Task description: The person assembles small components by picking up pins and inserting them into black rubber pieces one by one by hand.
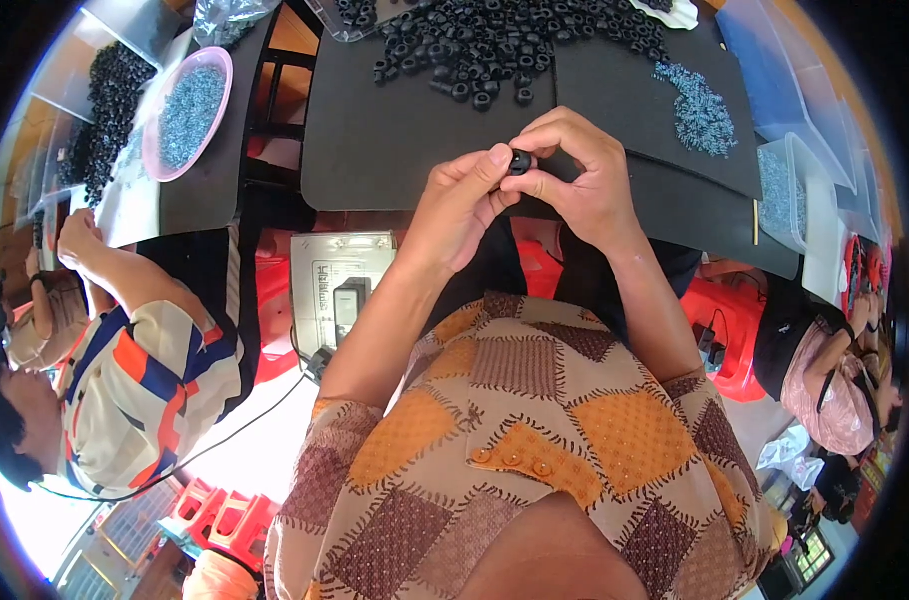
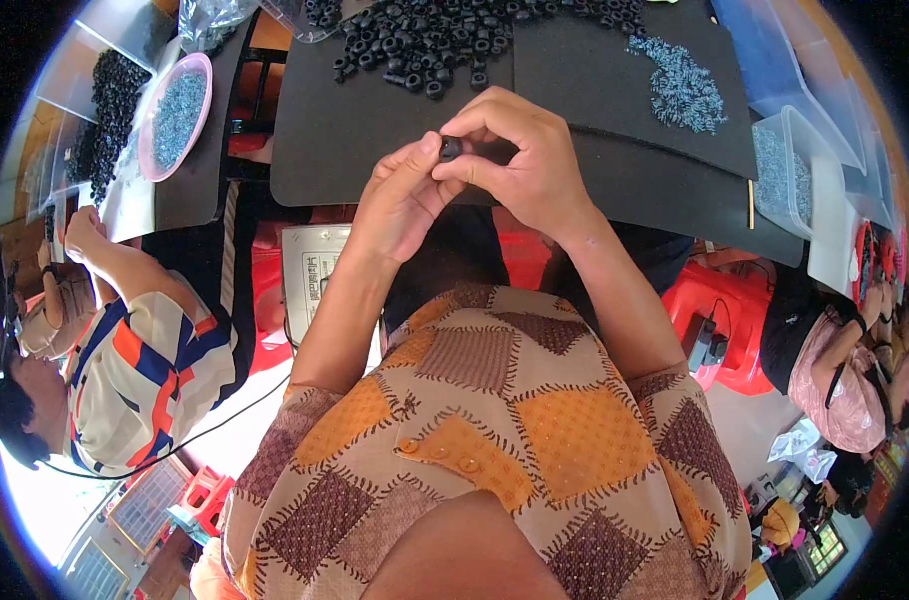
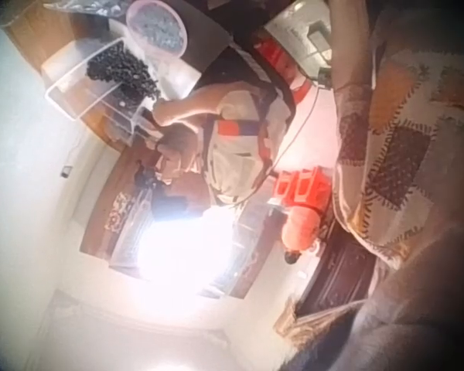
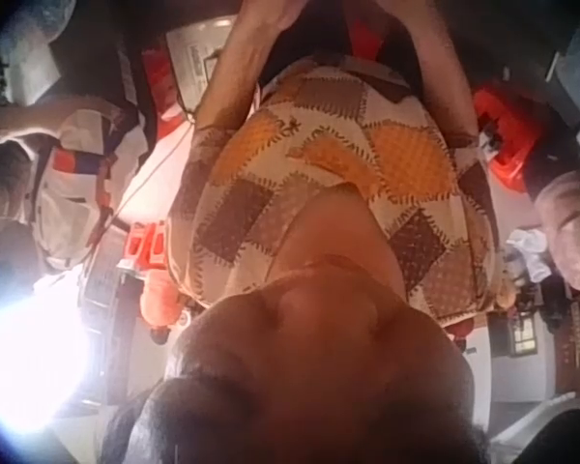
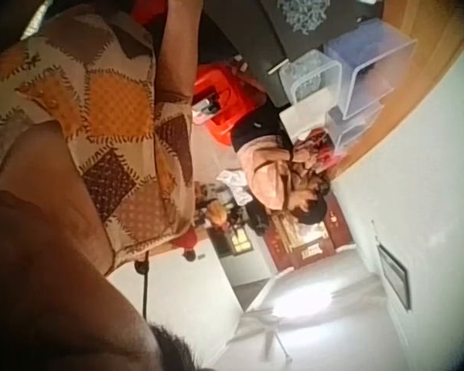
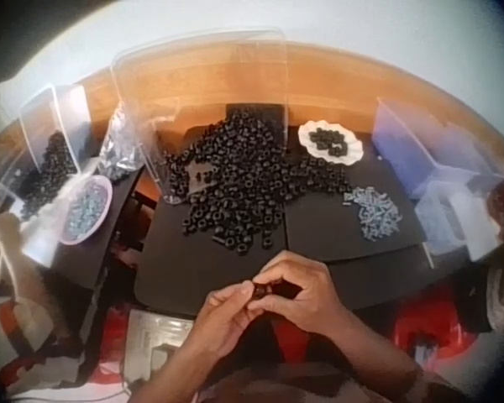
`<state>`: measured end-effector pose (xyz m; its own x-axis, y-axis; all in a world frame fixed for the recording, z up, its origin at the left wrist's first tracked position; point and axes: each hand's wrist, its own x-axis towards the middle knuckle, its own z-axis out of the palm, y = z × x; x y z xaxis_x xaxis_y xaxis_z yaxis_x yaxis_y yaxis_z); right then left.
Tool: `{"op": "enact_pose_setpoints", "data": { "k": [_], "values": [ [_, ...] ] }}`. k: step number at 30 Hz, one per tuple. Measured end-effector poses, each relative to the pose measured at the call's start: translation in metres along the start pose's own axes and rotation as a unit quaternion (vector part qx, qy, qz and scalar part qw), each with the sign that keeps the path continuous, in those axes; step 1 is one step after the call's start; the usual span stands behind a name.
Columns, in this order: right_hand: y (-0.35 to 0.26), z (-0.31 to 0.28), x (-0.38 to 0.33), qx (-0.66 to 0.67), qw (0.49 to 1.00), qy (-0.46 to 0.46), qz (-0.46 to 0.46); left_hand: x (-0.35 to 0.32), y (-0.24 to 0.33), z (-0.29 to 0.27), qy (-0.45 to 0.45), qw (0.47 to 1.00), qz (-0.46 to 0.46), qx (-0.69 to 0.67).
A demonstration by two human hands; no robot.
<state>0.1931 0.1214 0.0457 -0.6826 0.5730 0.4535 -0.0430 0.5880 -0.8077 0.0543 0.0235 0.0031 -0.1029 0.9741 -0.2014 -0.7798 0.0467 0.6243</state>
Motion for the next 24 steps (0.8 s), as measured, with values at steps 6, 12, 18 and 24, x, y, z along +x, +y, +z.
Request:
{"op": "enact_pose_setpoints", "data": {
  "k": [6, 12, 18, 24],
  "values": [
    [-0.004, -0.006, -0.003, -0.017, 1.0, 0.026, -0.004, 0.004, -0.004, 0.002, -0.02, 0.999, 0.009, 0.028],
    [-0.009, -0.045, -0.004, -0.001, 0.99, -0.094, 0.109, 0.003, -0.002, 0.008, -0.056, 0.993, 0.01, 0.099],
    [0.014, -0.19, 0.023, -0.237, 0.961, 0.094, 0.102, 0.006, 0.003, -0.004, -0.052, 0.992, 0.003, 0.112],
    [0.038, -0.315, 0.039, -0.585, 0.742, 0.327, -0.015, 0.013, 0.0, -0.004, -0.073, 0.993, -0.003, 0.091]
  ]
}}
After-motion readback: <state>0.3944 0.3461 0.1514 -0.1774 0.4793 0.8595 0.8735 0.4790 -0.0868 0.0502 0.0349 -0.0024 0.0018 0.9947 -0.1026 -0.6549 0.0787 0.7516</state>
